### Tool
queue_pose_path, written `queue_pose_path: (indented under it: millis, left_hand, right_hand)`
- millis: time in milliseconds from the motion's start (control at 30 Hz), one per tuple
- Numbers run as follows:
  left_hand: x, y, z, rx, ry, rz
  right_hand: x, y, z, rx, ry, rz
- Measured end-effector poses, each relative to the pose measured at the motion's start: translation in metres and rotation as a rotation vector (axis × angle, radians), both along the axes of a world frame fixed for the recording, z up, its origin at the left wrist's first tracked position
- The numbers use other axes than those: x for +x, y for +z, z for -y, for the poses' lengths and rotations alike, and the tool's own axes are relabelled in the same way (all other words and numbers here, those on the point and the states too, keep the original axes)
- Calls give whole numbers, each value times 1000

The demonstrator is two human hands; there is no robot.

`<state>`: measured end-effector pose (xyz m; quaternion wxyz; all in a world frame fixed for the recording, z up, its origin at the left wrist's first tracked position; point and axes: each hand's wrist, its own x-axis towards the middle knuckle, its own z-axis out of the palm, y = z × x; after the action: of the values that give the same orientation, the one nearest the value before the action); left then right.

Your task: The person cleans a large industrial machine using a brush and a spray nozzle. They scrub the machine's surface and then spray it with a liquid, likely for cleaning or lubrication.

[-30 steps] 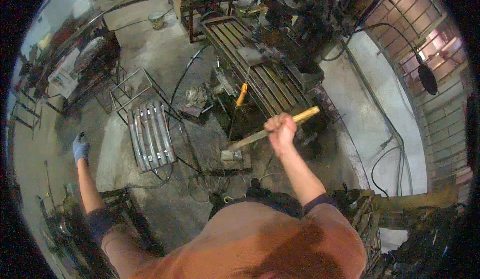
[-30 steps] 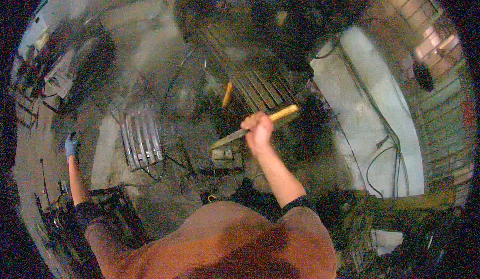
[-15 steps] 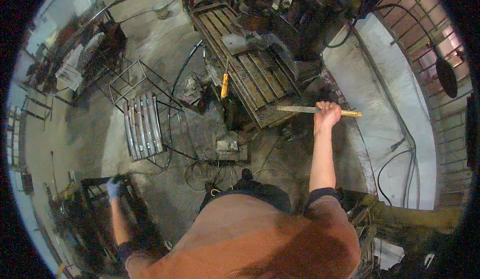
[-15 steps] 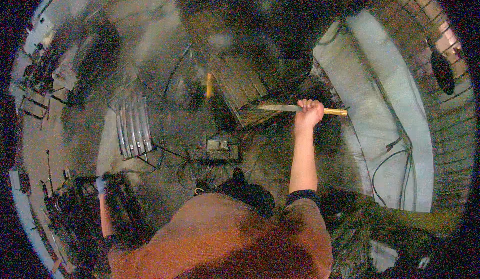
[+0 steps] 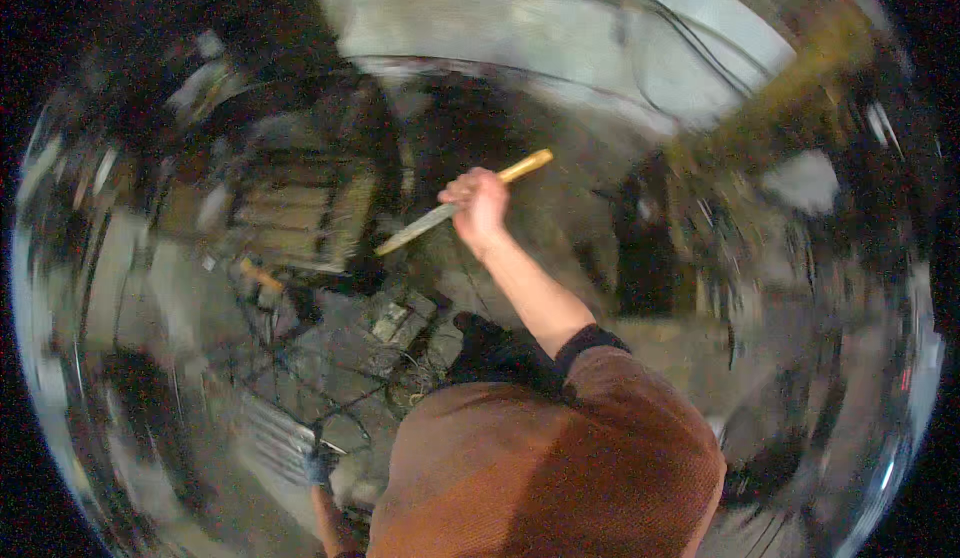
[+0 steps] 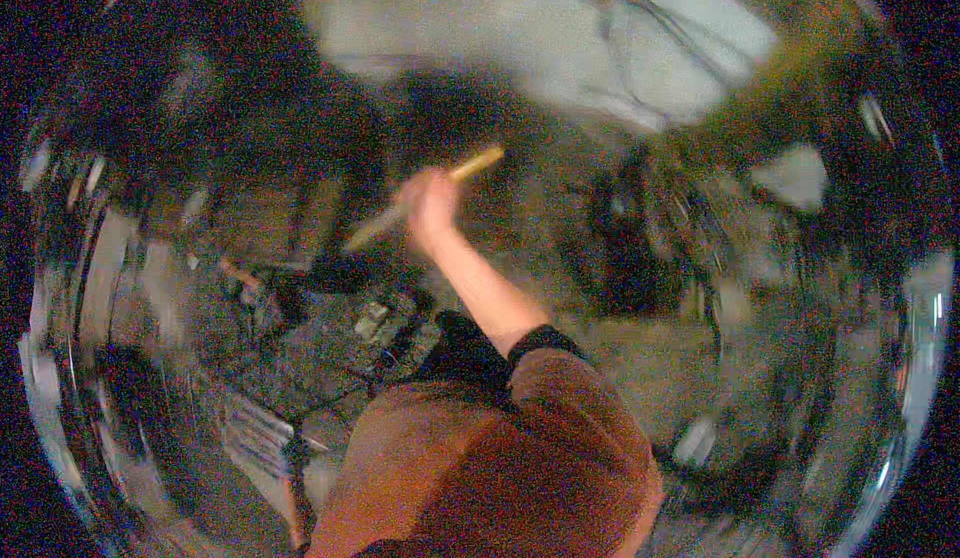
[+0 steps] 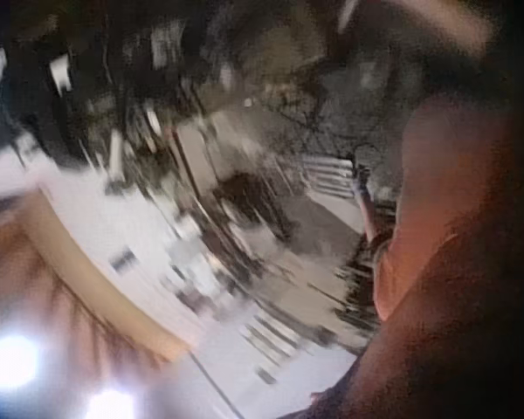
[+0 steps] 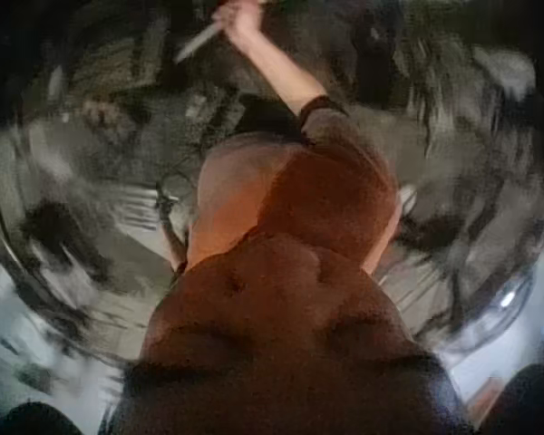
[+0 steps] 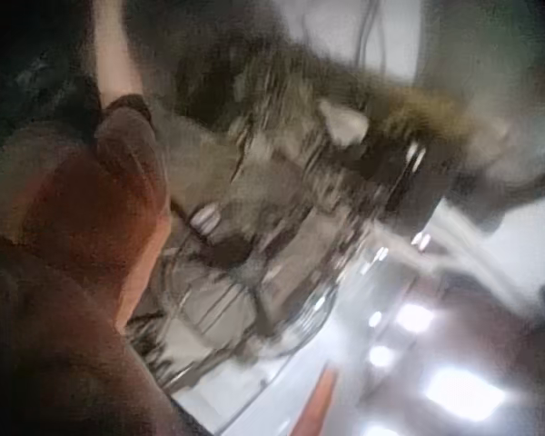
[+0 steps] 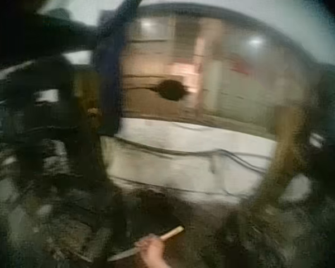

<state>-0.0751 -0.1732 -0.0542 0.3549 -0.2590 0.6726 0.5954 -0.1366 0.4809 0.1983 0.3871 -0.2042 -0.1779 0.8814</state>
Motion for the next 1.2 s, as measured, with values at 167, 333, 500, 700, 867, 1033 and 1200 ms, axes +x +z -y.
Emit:
queue_pose_path:
  millis: [167, 333, 500, 700, 867, 1033, 1200]
  left_hand:
    - [-76, -62, -28, -155, -909, -836]
    - [-72, -54, -105, 113, -733, -260]
    - [-59, -79, -104, 332, -777, -224]
    - [-7, -38, -142, -33, -422, 118]
    - [23, 1, -150, -458, -1222, -313]
    - [6, 11, -190, -480, -1083, -340]
    - [-29, 15, -234, -515, -1152, -520]
  right_hand:
    - [134, -4, 23, 95, -216, 126]
    - [297, 19, 4, 98, -526, 104]
    - [375, 85, -9, 239, -949, 160]
    - [524, 98, -132, 128, -1266, -37]
    - [569, 69, -202, -19, -1375, -167]
    - [611, 21, -292, -136, -1493, -26]
    - [613, -26, -364, -161, -1506, -19]
